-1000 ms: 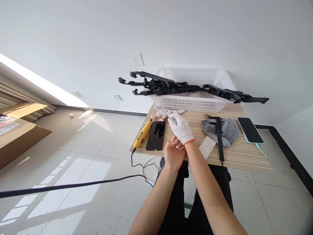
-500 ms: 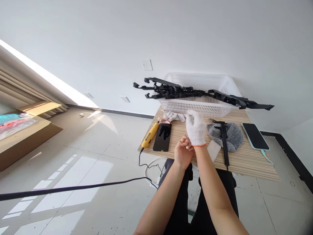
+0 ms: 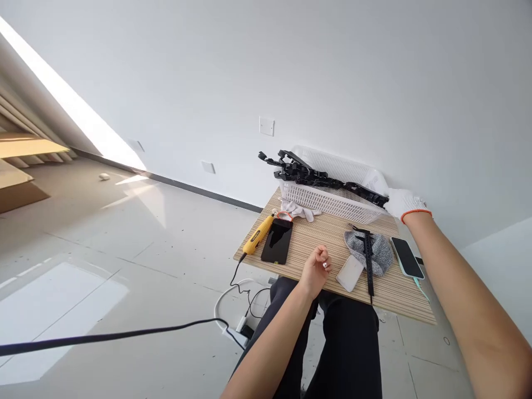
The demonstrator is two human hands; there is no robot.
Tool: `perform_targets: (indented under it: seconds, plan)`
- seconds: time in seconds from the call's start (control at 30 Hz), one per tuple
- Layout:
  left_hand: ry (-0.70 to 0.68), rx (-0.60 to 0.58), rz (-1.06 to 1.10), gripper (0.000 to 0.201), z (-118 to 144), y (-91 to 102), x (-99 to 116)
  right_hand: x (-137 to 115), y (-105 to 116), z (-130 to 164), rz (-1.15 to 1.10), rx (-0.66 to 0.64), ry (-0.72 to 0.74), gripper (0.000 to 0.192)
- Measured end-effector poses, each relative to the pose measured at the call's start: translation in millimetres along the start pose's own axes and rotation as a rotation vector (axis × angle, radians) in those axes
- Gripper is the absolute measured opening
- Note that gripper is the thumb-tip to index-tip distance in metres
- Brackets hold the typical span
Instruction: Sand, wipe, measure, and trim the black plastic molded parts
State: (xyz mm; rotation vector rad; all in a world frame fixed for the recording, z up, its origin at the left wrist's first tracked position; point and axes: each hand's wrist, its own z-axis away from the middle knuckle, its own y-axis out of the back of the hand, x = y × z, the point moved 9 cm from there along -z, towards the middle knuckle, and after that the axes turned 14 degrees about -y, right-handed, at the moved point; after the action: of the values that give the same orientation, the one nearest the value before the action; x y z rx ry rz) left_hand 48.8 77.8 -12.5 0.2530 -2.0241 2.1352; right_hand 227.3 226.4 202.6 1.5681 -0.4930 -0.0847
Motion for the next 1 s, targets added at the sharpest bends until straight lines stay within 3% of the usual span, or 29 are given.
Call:
perform_targets:
  seconds: [0.13, 0.33, 0.43, 0.57, 0.77, 0.9, 1.0]
  plan:
    - [-0.008, 0.005, 0.010, 0.021, 2, 1.6, 3, 2, 15, -3, 0.009, 0.015, -0.038, 0.046]
    - [0.017, 0.008, 0.018, 0.020, 2, 1.3, 2, -16, 75, 13, -0.043, 0.161, -0.107, 0.042]
    - [0.025, 0.008, 0.029, 0.020, 2, 1.2, 1, -44, 103, 24, -0.085, 0.205, -0.035, 0.041]
    - [0.022, 0.022, 0.036, 0.020, 1, 3.3, 2, -103, 126, 35, -0.113, 0.219, 0.080, 0.034]
    - [0.014, 0.027, 0.040, 0.021, 1, 5.5, 7, -175, 133, 36, -0.182, 0.150, 0.132, 0.019]
    - [0.013, 0.019, 0.047, 0.020, 2, 6.3, 12, -205, 130, 44, -0.477, -0.020, 0.396, 0.019]
    - [0.011, 0.026, 0.056, 0.020, 1, 7.8, 15, -209, 133, 50, -0.668, -0.077, 0.504, 0.026]
